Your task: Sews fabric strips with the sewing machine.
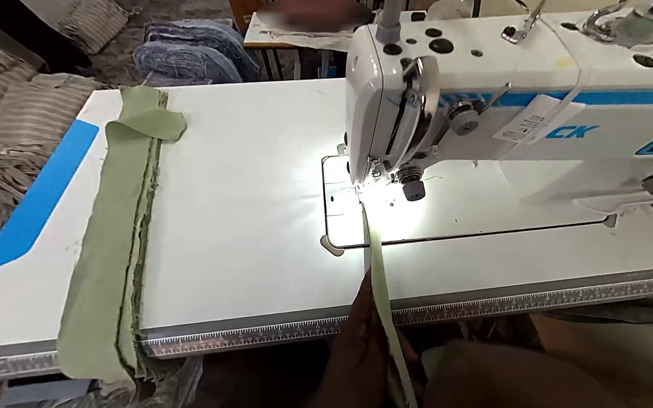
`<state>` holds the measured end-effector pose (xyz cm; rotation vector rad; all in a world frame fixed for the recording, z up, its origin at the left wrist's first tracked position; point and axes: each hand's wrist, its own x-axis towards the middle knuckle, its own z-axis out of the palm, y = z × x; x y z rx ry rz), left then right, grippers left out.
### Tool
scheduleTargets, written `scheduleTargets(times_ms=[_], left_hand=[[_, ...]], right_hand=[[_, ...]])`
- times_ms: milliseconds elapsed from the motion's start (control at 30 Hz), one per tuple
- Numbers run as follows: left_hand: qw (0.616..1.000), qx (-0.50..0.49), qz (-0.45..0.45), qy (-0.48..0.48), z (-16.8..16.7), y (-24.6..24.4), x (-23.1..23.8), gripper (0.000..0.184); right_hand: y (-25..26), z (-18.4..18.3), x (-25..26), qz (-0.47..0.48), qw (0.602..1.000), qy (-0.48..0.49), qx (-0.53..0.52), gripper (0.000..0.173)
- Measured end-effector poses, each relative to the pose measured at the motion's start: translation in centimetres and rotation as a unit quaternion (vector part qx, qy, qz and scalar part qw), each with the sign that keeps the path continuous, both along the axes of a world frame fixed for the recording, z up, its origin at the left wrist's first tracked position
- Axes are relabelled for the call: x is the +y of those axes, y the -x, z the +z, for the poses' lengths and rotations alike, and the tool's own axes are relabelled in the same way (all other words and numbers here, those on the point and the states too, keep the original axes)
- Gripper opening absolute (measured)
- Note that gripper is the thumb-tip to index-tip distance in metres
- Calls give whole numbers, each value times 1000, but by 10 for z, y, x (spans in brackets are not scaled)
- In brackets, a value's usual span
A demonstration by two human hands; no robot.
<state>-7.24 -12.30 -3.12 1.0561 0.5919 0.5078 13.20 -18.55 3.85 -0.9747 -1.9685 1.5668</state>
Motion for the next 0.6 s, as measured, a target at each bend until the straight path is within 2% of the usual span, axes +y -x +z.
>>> scheduleTargets(times_ms=[33, 67, 133, 167, 233, 300, 367, 467, 600], left_hand=[[1000, 8, -11, -9, -1, 4, -2, 73], [999, 29, -13, -16, 2, 6, -5, 76], [996, 85, -10, -21, 10, 6, -8, 78], [993, 111, -26, -37, 13, 7, -9, 82], [981, 158, -57, -95, 15, 7, -8, 83], [969, 180, -77, -151, 12, 6, -6, 78], [965, 183, -91, -162, 13, 3, -4, 75], [976, 147, -67, -146, 7, 3, -7, 78], [980, 137, -19, -146, 8, -3, -13, 62]], right_hand=[[3, -5, 7, -81, 997, -6, 9, 27], [9, -13, 19, -201, 979, -39, -17, 22], [27, -29, 55, -422, 891, -116, -121, 20], [31, -35, 74, -468, 854, -143, -176, 25], [37, -37, 102, -470, 827, -138, -276, 44], [44, -33, 115, -459, 803, -140, -354, 41], [49, -30, 110, -443, 787, -157, -399, 40], [51, -33, 98, -429, 789, -168, -407, 55], [47, -37, 96, -431, 797, -166, -388, 58]])
